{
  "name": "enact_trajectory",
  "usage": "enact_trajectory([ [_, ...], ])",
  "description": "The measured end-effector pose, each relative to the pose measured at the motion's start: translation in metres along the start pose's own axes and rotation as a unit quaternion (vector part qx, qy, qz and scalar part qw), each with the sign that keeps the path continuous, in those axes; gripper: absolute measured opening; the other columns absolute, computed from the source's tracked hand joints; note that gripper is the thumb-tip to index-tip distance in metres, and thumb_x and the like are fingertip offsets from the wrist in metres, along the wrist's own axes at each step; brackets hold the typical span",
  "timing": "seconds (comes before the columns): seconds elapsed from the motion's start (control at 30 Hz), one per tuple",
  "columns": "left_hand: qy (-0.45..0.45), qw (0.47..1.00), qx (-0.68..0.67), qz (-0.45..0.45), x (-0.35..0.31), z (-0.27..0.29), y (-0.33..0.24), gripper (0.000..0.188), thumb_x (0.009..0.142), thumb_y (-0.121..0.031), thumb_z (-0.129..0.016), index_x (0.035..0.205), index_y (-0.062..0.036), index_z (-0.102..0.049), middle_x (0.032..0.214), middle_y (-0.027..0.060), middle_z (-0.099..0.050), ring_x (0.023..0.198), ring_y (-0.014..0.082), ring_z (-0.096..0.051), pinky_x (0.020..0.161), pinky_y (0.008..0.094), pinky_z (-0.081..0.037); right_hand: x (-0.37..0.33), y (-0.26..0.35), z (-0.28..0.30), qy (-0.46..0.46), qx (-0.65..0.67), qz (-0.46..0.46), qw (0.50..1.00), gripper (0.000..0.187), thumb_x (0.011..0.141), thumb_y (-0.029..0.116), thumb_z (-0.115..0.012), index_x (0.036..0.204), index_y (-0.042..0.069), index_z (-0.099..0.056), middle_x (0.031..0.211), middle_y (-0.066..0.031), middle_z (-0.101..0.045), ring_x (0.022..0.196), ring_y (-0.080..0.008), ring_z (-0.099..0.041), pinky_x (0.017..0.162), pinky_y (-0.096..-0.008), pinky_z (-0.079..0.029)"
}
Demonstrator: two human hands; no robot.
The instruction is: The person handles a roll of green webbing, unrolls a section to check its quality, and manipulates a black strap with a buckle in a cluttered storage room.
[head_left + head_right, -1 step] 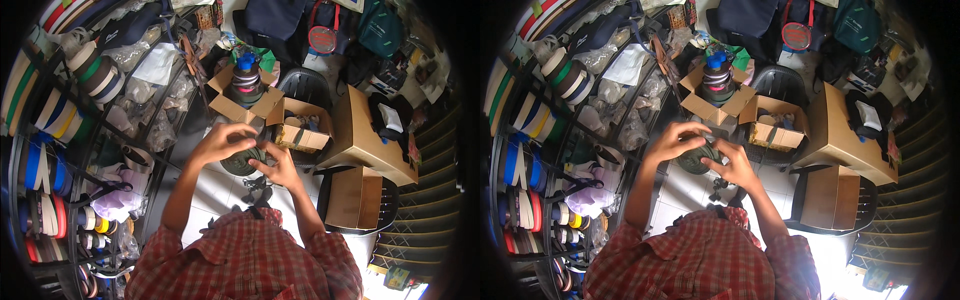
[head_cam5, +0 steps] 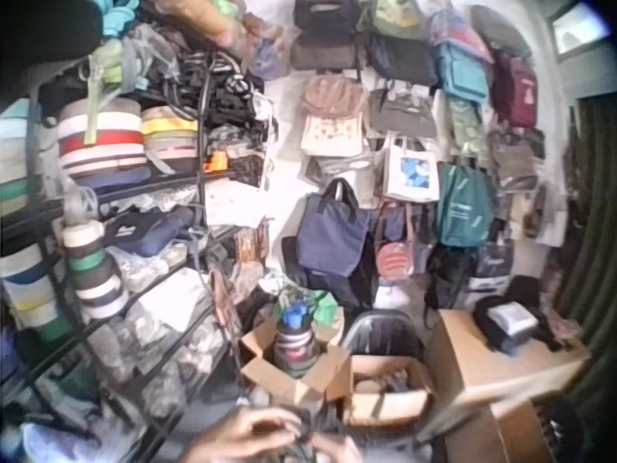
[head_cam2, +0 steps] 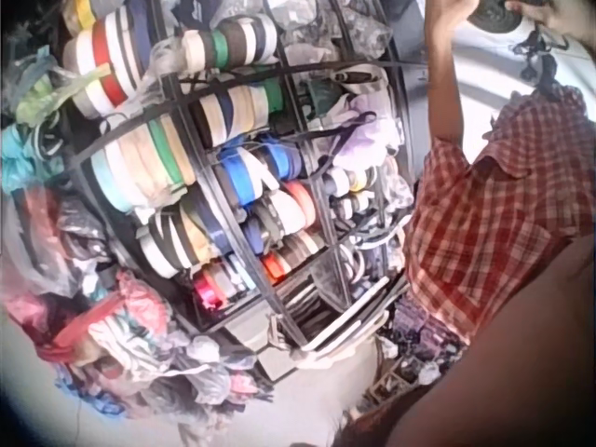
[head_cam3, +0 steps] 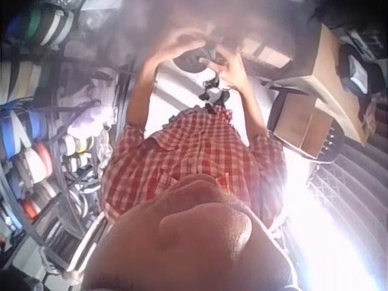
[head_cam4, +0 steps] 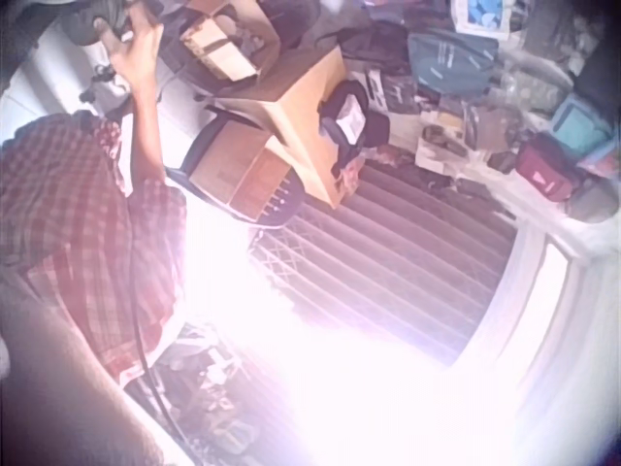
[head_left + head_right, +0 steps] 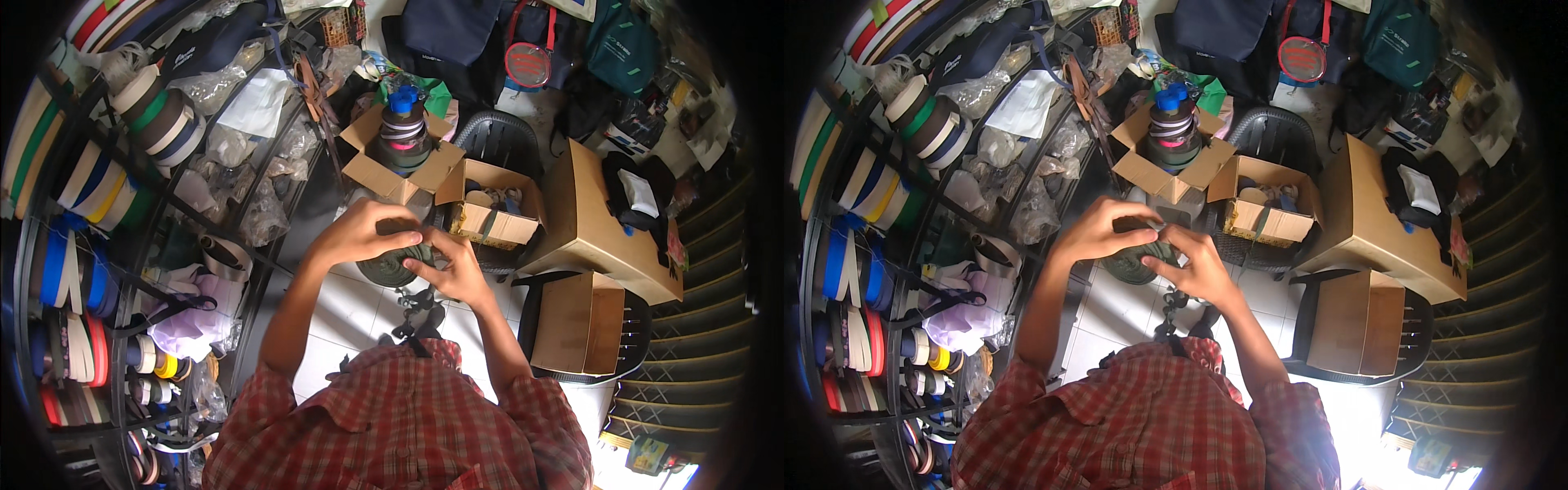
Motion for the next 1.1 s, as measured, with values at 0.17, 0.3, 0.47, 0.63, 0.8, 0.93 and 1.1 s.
enact_trajectory([
  [0.17,-0.152,0.987,0.014,0.043,-0.005,0.024,-0.009,0.020,0.087,-0.015,-0.065,0.087,0.0047,-0.069,0.080,0.0092,-0.070,0.073,0.0092,-0.063,0.065,0.0249,-0.047,0.011,0.014,0.005,0.003,-0.066,0.055,0.996,0.031,0.075,0.017,-0.079,0.086,-0.004,-0.058,0.075,-0.0146,-0.057,0.064,-0.0286,-0.055,0.061,-0.0361,-0.045],
  [0.3,-0.267,0.963,-0.005,0.029,-0.019,0.022,-0.007,0.020,0.090,-0.014,-0.064,0.086,0.0049,-0.069,0.079,0.0070,-0.069,0.072,0.0085,-0.060,0.065,0.0243,-0.047,0.009,0.026,0.002,-0.055,-0.126,0.126,0.982,0.037,0.070,0.027,-0.082,0.078,-0.001,-0.057,0.075,-0.0128,-0.058,0.069,-0.0315,-0.057,0.062,-0.0396,-0.047],
  [0.47,-0.429,0.870,-0.214,0.120,-0.044,0.015,0.020,0.022,0.093,-0.019,-0.063,0.090,0.0010,-0.069,0.081,0.0028,-0.067,0.072,0.0075,-0.059,0.066,0.0233,-0.047,0.005,0.037,0.001,-0.075,-0.230,0.096,0.966,0.048,0.067,0.036,-0.082,0.086,-0.003,-0.061,0.085,-0.0137,-0.062,0.077,-0.0327,-0.060,0.069,-0.0375,-0.049],
  [0.63,-0.451,0.848,-0.246,0.131,-0.056,0.012,0.025,0.024,0.093,-0.021,-0.063,0.089,0.0021,-0.068,0.083,0.0034,-0.066,0.072,0.0077,-0.058,0.065,0.0223,-0.046,-0.007,0.027,-0.005,-0.064,-0.228,0.084,0.968,0.045,0.069,0.038,-0.080,0.080,0.000,-0.059,0.079,-0.0118,-0.060,0.071,-0.0304,-0.058,0.063,-0.0381,-0.048],
  [0.8,-0.495,0.819,-0.260,0.130,-0.061,0.003,0.027,0.026,0.093,-0.024,-0.063,0.089,0.0014,-0.068,0.085,0.0035,-0.066,0.072,0.0080,-0.057,0.066,0.0232,-0.046,-0.017,0.021,-0.017,-0.128,-0.122,0.098,0.979,0.039,0.070,0.026,-0.082,0.074,-0.002,-0.056,0.073,-0.0114,-0.056,0.067,-0.0293,-0.055,0.060,-0.0371,-0.047],
  [0.93,-0.464,0.831,-0.264,0.158,-0.062,-0.004,0.035,0.022,0.093,-0.018,-0.061,0.090,0.0027,-0.067,0.085,0.0049,-0.068,0.079,0.0077,-0.058,0.072,0.0241,-0.045,-0.025,0.003,-0.021,-0.113,0.003,0.000,0.994,0.032,0.075,0.015,-0.079,0.076,-0.006,-0.054,0.072,-0.0133,-0.053,0.062,-0.0252,-0.050,0.059,-0.0317,-0.044],
  [1.1,-0.036,0.999,-0.020,0.023,-0.023,0.003,-0.007,0.019,0.087,-0.015,-0.065,0.096,0.0014,-0.067,0.086,0.0084,-0.069,0.083,0.0131,-0.064,0.074,0.0282,-0.049,-0.010,0.019,-0.015,0.011,-0.023,0.079,0.997,0.025,0.078,0.011,-0.075,0.082,-0.006,-0.057,0.077,-0.0144,-0.057,0.066,-0.0276,-0.056,0.064,-0.0331,-0.045],
])
Point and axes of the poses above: each hand's wrist, its own x-axis towards the middle knuckle, its own z-axis out of the back of the hand, y = z × x, the point moved 7 cm from there along x, towards the middle knuckle
